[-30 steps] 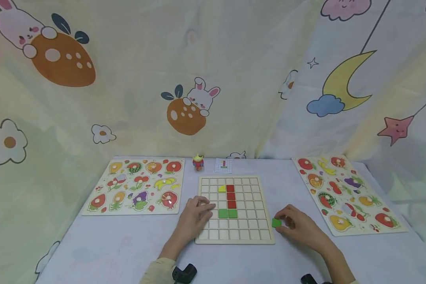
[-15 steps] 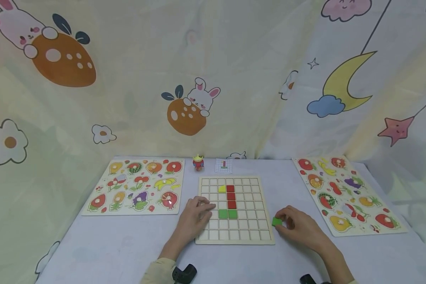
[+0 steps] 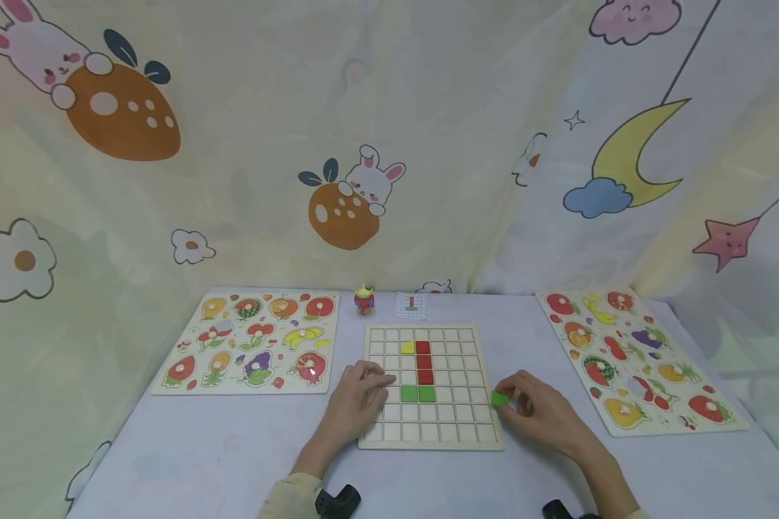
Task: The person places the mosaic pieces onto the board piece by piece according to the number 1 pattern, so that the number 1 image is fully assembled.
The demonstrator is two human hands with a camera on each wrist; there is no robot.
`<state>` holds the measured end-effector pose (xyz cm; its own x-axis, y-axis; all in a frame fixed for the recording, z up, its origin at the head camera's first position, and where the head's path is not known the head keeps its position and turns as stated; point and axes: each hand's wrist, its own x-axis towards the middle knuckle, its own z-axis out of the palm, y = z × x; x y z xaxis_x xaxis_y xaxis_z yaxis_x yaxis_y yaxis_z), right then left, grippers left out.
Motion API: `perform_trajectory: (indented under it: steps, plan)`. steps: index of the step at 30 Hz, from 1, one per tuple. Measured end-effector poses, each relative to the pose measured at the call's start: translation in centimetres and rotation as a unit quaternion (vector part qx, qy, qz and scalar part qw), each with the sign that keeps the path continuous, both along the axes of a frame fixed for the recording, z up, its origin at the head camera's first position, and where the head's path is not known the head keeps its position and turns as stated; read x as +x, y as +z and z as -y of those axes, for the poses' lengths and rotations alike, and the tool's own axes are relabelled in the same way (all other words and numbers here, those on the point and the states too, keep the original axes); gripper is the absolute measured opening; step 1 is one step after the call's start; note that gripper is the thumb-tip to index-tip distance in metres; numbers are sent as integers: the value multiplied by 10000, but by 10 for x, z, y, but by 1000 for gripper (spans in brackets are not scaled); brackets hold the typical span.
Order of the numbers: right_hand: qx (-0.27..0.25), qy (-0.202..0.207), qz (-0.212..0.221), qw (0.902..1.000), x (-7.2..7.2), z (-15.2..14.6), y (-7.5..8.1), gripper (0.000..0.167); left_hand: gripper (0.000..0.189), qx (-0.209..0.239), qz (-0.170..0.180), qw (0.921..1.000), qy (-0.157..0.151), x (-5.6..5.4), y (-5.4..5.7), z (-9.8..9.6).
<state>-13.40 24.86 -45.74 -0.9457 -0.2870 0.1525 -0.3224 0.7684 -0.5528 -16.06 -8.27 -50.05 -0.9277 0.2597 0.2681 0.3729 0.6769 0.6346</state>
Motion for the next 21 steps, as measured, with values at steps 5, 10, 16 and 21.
perform_trajectory:
  steps: [5,10,16,21]
  plan:
    - [-82,121,-20,9999,-4,7,2,25,24,11,17,10000,-37,0,0,1]
    - [-127,145,-56,9998,-6,14,3,25,24,15,-30,10000,-56,1,1,1]
    - [-181,252,-64,9995,-10,26,4,24,23,15,-110,9999,-67,0,-1,1]
    - [-229,303,-6,9993,-13,35,3,24,23,59,-146,9998,-95,0,-1,1]
